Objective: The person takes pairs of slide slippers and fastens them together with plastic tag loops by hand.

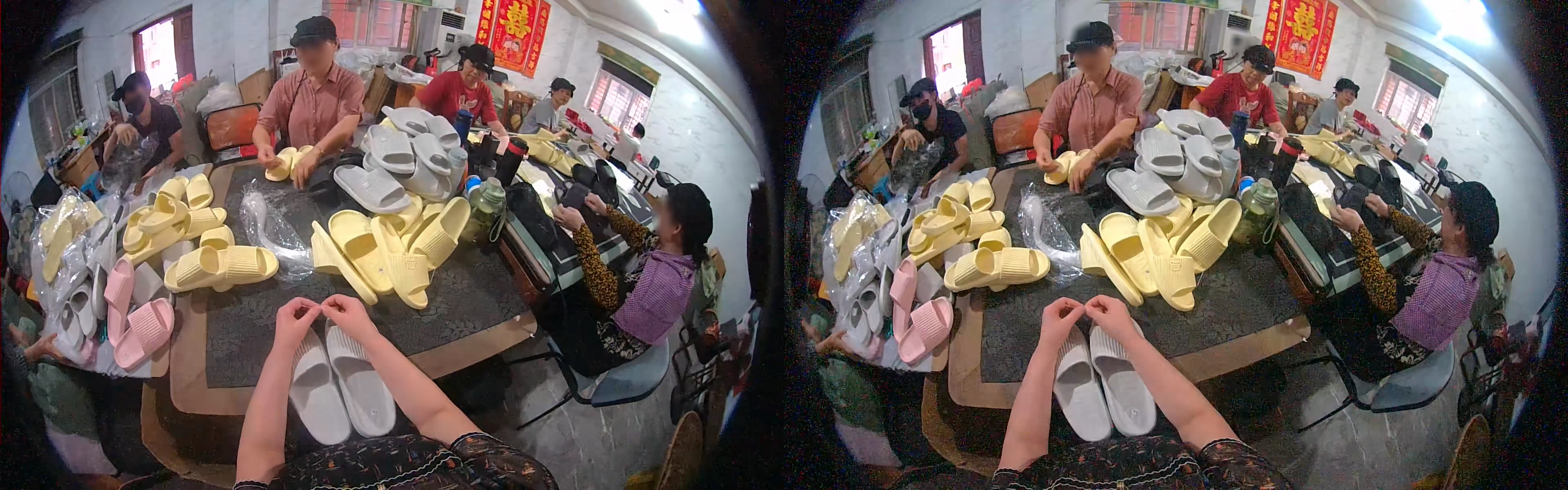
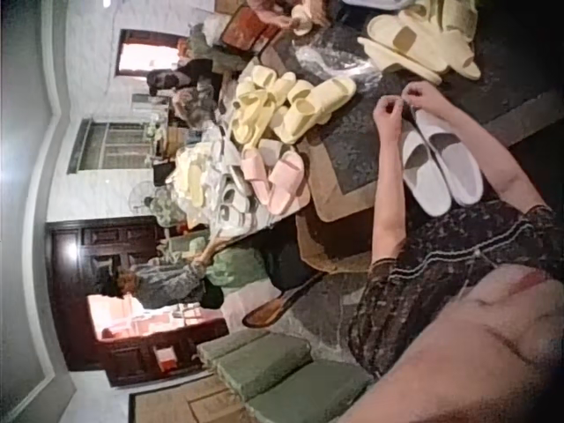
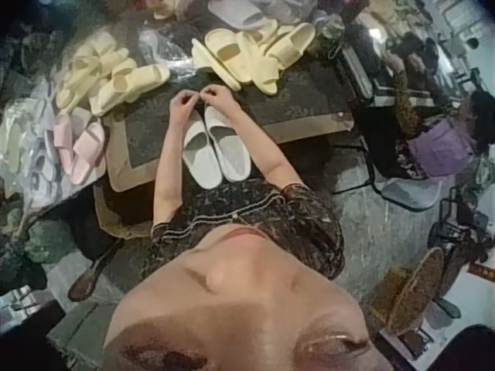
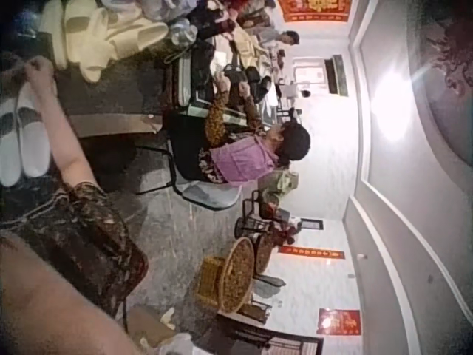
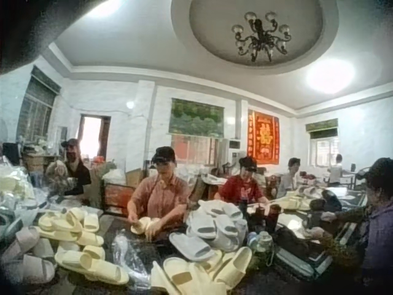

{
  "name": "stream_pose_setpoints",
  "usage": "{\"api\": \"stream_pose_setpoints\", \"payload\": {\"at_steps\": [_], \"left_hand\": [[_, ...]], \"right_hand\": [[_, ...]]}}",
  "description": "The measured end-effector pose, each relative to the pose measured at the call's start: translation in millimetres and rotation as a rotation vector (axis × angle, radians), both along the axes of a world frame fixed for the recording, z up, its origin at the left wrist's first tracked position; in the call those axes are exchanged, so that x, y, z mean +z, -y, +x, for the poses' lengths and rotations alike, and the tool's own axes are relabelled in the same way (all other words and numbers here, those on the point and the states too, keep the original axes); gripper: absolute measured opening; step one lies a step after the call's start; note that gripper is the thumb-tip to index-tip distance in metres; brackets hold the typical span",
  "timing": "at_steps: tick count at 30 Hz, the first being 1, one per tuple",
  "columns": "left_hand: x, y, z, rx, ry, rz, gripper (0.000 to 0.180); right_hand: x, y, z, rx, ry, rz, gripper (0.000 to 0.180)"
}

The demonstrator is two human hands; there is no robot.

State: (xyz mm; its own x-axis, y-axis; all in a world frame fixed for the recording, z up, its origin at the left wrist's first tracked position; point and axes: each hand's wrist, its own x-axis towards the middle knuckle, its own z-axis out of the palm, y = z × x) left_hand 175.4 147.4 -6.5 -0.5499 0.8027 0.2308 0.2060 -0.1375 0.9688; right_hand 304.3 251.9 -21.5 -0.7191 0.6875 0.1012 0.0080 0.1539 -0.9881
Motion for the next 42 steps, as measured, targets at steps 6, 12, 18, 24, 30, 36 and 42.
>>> {"api": "stream_pose_setpoints", "payload": {"at_steps": [6, 12, 18, 24, 30, 36, 42], "left_hand": [[-10, -3, -6, 0.056, 0.007, 0.034, 0.008], [-11, -5, -5, 0.053, 0.078, 0.036, 0.006], [-14, 9, 6, 0.002, -0.003, -0.029, 0.006], [-5, 1, -4, 0.057, -0.019, -0.002, 0.007], [-7, -9, -2, 0.128, -0.018, 0.052, 0.01], [-7, -3, 4, 0.052, -0.079, 0.022, 0.011], [-5, 3, -1, -0.022, -0.082, 0.007, 0.009]], "right_hand": [[3, 1, 1, -0.038, -0.034, 0.014, 0.013], [-9, -3, -5, -0.08, -0.056, -0.046, 0.014], [-13, -4, -2, -0.035, -0.074, 0.03, 0.012], [-16, -3, -9, -0.04, -0.046, -0.037, 0.009], [-9, -10, -5, -0.076, -0.089, -0.07, 0.013], [-16, -11, -1, -0.055, -0.148, -0.115, 0.01], [-9, -3, -4, 0.044, -0.068, -0.046, 0.012]]}}
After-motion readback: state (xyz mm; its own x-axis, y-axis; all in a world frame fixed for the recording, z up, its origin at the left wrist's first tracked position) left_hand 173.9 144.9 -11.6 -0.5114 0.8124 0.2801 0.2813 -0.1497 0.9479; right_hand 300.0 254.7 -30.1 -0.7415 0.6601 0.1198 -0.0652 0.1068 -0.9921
